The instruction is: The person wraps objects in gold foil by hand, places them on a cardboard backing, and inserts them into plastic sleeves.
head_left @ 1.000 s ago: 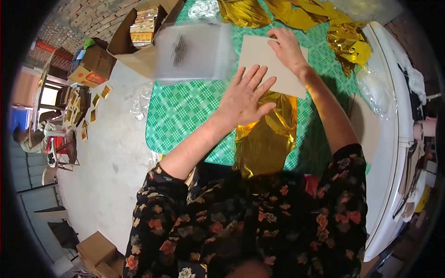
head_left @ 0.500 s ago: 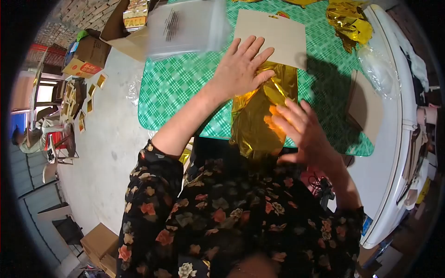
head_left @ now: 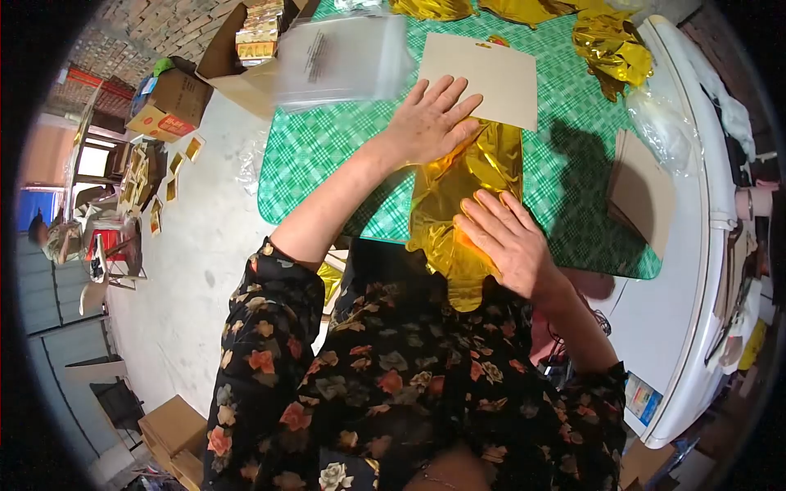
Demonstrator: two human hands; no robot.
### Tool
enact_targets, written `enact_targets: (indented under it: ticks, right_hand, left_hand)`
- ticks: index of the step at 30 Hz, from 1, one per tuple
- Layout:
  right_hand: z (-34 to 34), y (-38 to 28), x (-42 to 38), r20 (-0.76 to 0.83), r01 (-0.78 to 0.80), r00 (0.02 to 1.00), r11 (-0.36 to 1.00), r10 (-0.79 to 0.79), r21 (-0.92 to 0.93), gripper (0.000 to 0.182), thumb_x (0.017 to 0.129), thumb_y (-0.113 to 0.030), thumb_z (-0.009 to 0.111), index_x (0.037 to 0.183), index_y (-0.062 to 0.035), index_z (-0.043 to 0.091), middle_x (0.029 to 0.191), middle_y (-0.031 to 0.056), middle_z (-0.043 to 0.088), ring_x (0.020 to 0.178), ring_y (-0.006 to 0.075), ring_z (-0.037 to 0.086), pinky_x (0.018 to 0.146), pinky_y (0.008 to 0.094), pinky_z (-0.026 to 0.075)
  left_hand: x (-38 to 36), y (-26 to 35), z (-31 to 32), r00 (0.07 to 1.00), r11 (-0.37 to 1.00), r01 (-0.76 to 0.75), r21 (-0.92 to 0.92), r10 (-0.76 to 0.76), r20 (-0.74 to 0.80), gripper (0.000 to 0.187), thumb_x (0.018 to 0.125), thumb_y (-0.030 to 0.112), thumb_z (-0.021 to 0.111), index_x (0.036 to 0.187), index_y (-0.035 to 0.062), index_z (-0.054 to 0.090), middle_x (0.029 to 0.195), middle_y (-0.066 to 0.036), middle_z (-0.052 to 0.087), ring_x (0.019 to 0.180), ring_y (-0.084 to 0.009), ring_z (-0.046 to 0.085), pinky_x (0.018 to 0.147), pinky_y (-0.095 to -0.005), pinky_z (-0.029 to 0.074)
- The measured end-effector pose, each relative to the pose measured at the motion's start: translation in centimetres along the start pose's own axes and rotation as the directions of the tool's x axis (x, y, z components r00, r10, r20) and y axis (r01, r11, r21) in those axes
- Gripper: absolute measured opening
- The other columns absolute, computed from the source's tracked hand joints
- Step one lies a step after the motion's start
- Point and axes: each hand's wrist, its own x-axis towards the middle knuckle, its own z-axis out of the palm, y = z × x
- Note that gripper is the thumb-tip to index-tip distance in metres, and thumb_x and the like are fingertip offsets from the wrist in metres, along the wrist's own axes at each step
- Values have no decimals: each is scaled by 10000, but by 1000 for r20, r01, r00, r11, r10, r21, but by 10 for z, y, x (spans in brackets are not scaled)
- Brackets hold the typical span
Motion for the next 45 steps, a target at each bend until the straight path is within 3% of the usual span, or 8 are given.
enact_targets:
  ticks: [12, 13, 14, 17, 21, 24, 31, 45]
  right_hand:
    - [-68, 42, 40, 39, 25, 998, 935, -41, 353, 337, 904, -161, 674, 1210, -27, 717, 1253, 123, 729, 1143, 322, 697, 1004, 418, 555]
    - [-87, 39, 53, 62, -108, 994, 854, 88, 508, 247, 944, -201, 677, 1099, -13, 717, 1137, 157, 736, 1030, 320, 715, 891, 420, 569]
    - [-107, 44, 60, 346, -473, 877, 735, 335, 486, 238, 978, -235, 660, 1032, -7, 700, 1051, 193, 720, 966, 315, 708, 799, 440, 543]
    - [-131, 48, 79, 417, -605, 783, 724, 462, 333, 248, 1001, -255, 629, 996, -13, 686, 998, 194, 712, 965, 318, 700, 781, 461, 518]
    - [-120, 49, 84, 375, -372, 904, 807, 203, 460, 264, 985, -270, 647, 1112, -56, 736, 1078, 159, 743, 1033, 322, 704, 892, 443, 546]
    - [-67, 55, 57, 110, 182, 972, 962, -208, 205, 380, 878, -281, 736, 1227, -134, 756, 1217, 49, 753, 1179, 252, 678, 1037, 435, 523]
    - [-36, 29, 21, 18, 113, 993, 994, -113, -10, 338, 926, -255, 741, 1231, -109, 728, 1367, 85, 676, 1350, 296, 575, 1129, 490, 429]
    - [-15, 49, 2, -105, -66, 992, 995, 73, 72, 377, 895, -57, 581, 1242, -47, 729, 1370, 163, 643, 1363, 365, 550, 1125, 498, 469]
  left_hand:
    - [11, -24, -25, 995, 958, -79, -276, 94, 41, 517, 1123, 458, 408, 1569, 220, 516, 1699, -116, 360, 1587, -307, 266, 1288, -487, 165]
    - [12, -28, -23, 994, 949, -84, -305, 100, 38, 509, 1120, 449, 429, 1563, 217, 526, 1697, -112, 368, 1583, -305, 276, 1281, -489, 176]
    - [11, -32, -22, 991, 945, -118, -306, 129, 16, 506, 1117, 442, 437, 1561, 217, 528, 1696, -104, 372, 1582, -299, 281, 1277, -491, 182]
    - [7, -36, -25, 968, 940, -250, -232, 235, -93, 484, 1065, 353, 536, 1527, 212, 550, 1650, -104, 441, 1536, -286, 363, 1236, -481, 264]
    - [4, -27, -2, 964, 976, -192, -100, 169, -203, 473, 1077, 351, 552, 1529, 208, 551, 1644, -83, 451, 1517, -288, 397, 1228, -504, 280]
    - [2, -21, 1, 957, 980, -176, -90, 149, -249, 464, 1073, 347, 563, 1513, 200, 563, 1626, -78, 474, 1502, -290, 418, 1222, -504, 296]
    - [-1, -16, -8, 959, 982, -174, -70, 153, -237, 447, 1063, 307, 589, 1496, 195, 581, 1611, -80, 492, 1483, -287, 445, 1212, -498, 316]
    - [0, -14, -10, 946, 981, -186, -55, 164, -280, 419, 1033, 295, 635, 1444, 211, 641, 1536, -68, 563, 1390, -294, 515, 1148, -470, 385]
